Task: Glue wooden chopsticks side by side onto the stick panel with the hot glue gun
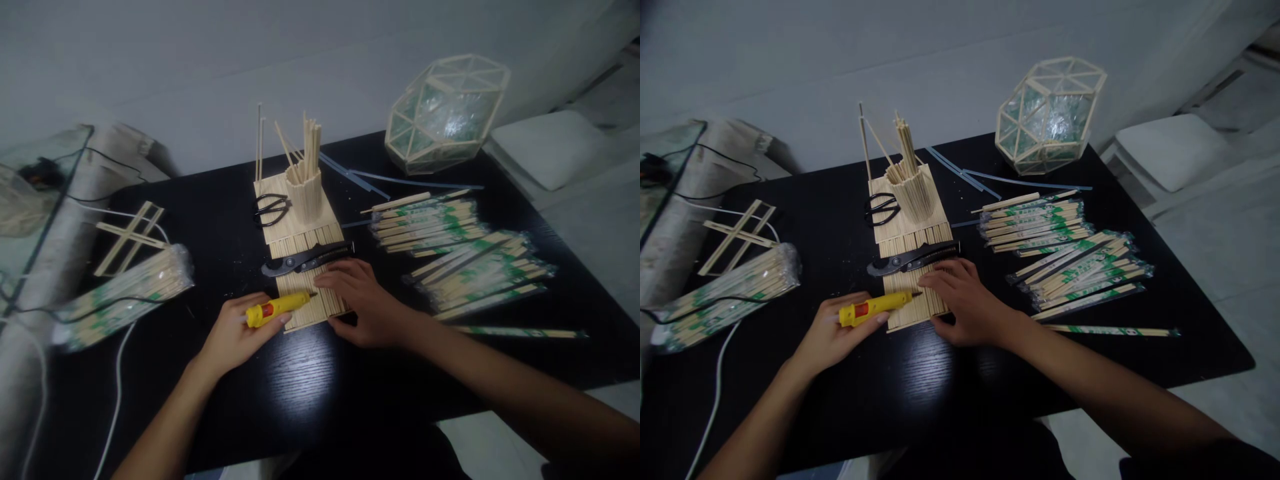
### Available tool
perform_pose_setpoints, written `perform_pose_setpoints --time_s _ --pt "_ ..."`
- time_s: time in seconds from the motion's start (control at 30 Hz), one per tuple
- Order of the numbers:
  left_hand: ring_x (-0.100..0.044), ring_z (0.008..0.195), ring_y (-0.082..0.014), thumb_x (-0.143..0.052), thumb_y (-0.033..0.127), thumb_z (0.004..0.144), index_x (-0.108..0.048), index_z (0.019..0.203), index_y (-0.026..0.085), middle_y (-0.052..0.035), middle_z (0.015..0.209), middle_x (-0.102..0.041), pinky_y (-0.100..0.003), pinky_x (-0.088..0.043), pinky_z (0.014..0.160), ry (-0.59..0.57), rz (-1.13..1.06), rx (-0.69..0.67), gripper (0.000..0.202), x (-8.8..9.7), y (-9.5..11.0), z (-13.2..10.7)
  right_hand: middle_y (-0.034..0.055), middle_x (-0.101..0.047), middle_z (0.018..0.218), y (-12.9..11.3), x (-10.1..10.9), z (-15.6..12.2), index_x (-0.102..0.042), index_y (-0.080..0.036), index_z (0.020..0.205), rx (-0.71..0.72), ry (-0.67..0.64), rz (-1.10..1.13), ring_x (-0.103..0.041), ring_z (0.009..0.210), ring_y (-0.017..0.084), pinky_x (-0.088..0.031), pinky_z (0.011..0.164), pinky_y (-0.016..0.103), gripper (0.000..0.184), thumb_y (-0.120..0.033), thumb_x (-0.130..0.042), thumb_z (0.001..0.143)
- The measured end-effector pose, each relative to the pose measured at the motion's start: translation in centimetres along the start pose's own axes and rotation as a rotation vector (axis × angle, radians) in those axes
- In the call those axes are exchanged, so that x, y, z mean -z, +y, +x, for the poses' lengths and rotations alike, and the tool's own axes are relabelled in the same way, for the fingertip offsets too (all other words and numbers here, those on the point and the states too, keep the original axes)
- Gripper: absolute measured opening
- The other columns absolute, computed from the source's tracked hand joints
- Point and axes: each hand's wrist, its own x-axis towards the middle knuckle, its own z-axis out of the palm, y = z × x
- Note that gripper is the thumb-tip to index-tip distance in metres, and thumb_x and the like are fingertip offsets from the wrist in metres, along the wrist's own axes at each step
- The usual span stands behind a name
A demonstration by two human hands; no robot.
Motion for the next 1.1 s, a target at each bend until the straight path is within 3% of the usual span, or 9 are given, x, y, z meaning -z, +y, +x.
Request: perform_pose_setpoints --time_s 0.43,0.67,1.1 --pt "-0.056 0.053 -0.0095 -0.075 0.034 0.103 -0.063 0.071 0.02 0.0045 0.066 -0.057 -0.021 -0.04 0.049 -0.094 -0.009 0.007 0.037 0.21 0.11 0.03 0.0125 -0.072 0.142 -0.14 0.12 0.16 -0.056 -0.022 0.144 -0.006 -0.005 -0.002 -0.054 0.142 0.037 -0.034 0.121 0.06 0.059 -0.023 -0.07 0.087" --pt "-0.053 0.051 -0.0084 -0.077 0.03 0.102 -0.063 0.071 0.02 0.0044 0.066 -0.058 -0.02 -0.041 0.049 0.018 -0.007 0.033 0.035 -0.13 0.33 0.19 0.0125 -0.072 0.143 -0.18 0.15 0.17 -0.057 -0.023 0.144 -0.008 -0.002 0.011 -0.054 0.142 0.037 -0.034 0.121 0.061 0.059 -0.022 -0.071 0.087" --pt "-0.056 0.054 -0.0089 -0.074 0.035 0.105 -0.062 0.071 0.02 0.0041 0.068 -0.057 -0.021 -0.042 0.051 -0.054 -0.008 0.06 0.039 -0.11 0.38 0.11 0.0127 -0.072 0.143 -0.15 0.12 0.14 -0.057 -0.021 0.144 -0.003 -0.001 0.002 -0.054 0.142 0.036 -0.035 0.121 0.06 0.058 -0.022 -0.071 0.087"
